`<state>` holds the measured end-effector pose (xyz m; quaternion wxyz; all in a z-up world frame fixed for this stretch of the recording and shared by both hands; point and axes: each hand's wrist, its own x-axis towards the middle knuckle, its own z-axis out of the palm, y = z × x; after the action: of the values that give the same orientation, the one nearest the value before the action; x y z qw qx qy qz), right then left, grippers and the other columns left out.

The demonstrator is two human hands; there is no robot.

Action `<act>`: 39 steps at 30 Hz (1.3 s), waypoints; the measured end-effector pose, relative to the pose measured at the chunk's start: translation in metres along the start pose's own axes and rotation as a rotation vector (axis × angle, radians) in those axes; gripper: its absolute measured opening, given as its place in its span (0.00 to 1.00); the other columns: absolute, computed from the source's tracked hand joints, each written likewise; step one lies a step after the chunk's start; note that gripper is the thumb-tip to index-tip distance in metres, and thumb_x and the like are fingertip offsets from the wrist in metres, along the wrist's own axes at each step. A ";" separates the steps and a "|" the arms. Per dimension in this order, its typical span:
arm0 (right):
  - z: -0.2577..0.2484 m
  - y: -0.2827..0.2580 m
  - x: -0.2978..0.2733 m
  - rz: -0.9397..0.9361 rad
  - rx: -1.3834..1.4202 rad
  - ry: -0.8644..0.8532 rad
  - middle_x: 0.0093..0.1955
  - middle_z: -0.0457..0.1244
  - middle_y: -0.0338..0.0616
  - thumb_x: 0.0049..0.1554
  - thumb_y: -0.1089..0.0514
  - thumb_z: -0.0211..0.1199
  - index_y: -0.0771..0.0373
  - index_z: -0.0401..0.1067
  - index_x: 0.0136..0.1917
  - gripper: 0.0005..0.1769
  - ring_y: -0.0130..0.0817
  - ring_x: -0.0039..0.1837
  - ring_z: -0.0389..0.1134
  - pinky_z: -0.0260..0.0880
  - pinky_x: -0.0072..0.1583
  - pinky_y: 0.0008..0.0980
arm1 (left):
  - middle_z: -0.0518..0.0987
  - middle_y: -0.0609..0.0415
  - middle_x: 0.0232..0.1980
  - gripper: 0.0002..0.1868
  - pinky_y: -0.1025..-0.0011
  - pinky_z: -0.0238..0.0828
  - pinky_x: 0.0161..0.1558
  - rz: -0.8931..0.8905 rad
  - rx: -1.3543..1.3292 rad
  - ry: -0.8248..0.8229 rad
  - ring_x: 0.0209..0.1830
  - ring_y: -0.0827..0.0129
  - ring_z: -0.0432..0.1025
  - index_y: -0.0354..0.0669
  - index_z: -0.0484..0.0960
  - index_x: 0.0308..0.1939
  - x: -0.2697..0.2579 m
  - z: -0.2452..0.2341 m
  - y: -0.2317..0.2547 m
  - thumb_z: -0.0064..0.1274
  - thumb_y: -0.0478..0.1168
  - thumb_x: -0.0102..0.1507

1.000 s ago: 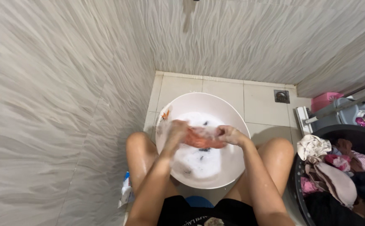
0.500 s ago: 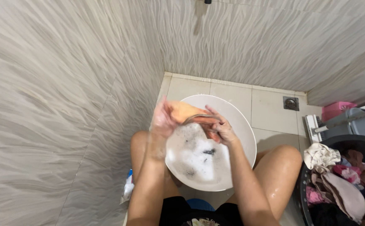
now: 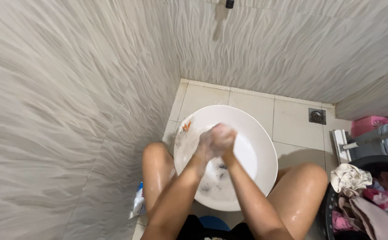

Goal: The person sits on the floor and hand washes several small garments in a white basin filled with soapy water. They scrub and wring each item individually, including a dark garment, a pink item, and an orange item, then place them into a black laundry basket beside them.

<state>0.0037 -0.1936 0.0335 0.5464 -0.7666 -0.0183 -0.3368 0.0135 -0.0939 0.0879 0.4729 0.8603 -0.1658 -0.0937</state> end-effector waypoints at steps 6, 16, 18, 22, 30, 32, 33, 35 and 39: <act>-0.001 0.011 0.006 0.159 -0.210 -0.021 0.56 0.65 0.44 0.61 0.52 0.56 0.60 0.73 0.55 0.14 0.39 0.58 0.65 0.63 0.60 0.44 | 0.71 0.54 0.33 0.18 0.65 0.57 0.26 -0.080 -0.581 0.134 0.28 0.64 0.63 0.43 0.72 0.38 -0.002 0.011 -0.026 0.50 0.52 0.74; -0.077 0.102 0.028 0.570 -0.934 -0.826 0.76 0.55 0.43 0.64 0.37 0.47 0.49 0.64 0.71 0.28 0.46 0.75 0.54 0.47 0.74 0.54 | 0.80 0.51 0.33 0.18 0.69 0.69 0.31 -0.054 -0.073 0.316 0.30 0.68 0.74 0.41 0.81 0.41 0.033 -0.026 -0.094 0.46 0.50 0.75; -0.093 0.100 0.008 0.499 -1.084 -0.848 0.80 0.50 0.43 0.62 0.37 0.47 0.47 0.59 0.77 0.33 0.48 0.77 0.48 0.42 0.73 0.54 | 0.80 0.52 0.32 0.18 0.69 0.69 0.31 -0.179 0.167 0.129 0.29 0.68 0.73 0.41 0.81 0.41 0.028 -0.017 -0.122 0.46 0.50 0.75; -0.105 0.076 -0.054 0.693 -1.140 -0.962 0.74 0.54 0.46 0.62 0.38 0.51 0.51 0.63 0.72 0.30 0.46 0.72 0.53 0.48 0.69 0.51 | 0.79 0.52 0.32 0.17 0.69 0.68 0.29 -0.383 0.448 -0.278 0.28 0.68 0.72 0.41 0.81 0.41 -0.016 0.022 -0.166 0.47 0.50 0.74; -0.025 0.047 -0.135 0.875 -0.558 -1.074 0.63 0.61 0.51 0.60 0.40 0.57 0.60 0.71 0.64 0.27 0.44 0.62 0.61 0.60 0.62 0.46 | 0.78 0.53 0.30 0.16 0.70 0.66 0.27 -0.351 0.312 -0.995 0.25 0.70 0.70 0.40 0.80 0.41 -0.091 0.095 -0.146 0.47 0.49 0.74; -0.006 0.054 -0.124 0.931 -0.321 -1.048 0.60 0.63 0.52 0.60 0.41 0.59 0.62 0.72 0.62 0.27 0.43 0.60 0.63 0.63 0.60 0.44 | 0.77 0.54 0.30 0.16 0.71 0.65 0.26 -0.306 0.250 -0.999 0.25 0.70 0.70 0.40 0.80 0.42 -0.081 0.087 -0.135 0.47 0.49 0.74; -0.004 0.058 -0.117 0.967 -0.202 -1.031 0.59 0.64 0.53 0.59 0.41 0.59 0.63 0.73 0.61 0.27 0.43 0.58 0.65 0.64 0.59 0.44 | 0.77 0.54 0.29 0.16 0.71 0.65 0.26 -0.282 0.219 -0.973 0.24 0.70 0.69 0.40 0.80 0.42 -0.078 0.078 -0.130 0.47 0.49 0.74; -0.016 0.071 -0.091 1.018 0.013 -0.984 0.56 0.66 0.54 0.59 0.42 0.61 0.65 0.75 0.59 0.26 0.42 0.56 0.67 0.67 0.57 0.42 | 0.77 0.54 0.29 0.16 0.71 0.65 0.25 -0.221 0.151 -0.903 0.24 0.71 0.69 0.40 0.80 0.42 -0.057 0.059 -0.113 0.48 0.49 0.74; -0.082 0.062 -0.042 1.033 0.326 -0.853 0.51 0.70 0.57 0.58 0.43 0.64 0.69 0.79 0.55 0.26 0.40 0.51 0.71 0.73 0.53 0.39 | 0.76 0.55 0.28 0.15 0.72 0.64 0.24 -0.164 -0.091 -0.760 0.22 0.71 0.68 0.40 0.80 0.42 -0.028 -0.011 -0.084 0.48 0.48 0.73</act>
<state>-0.0453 -0.2743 -0.0264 0.6903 -0.6505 0.0855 0.3051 0.0073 -0.0325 0.0230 0.4061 0.7528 -0.2556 -0.4505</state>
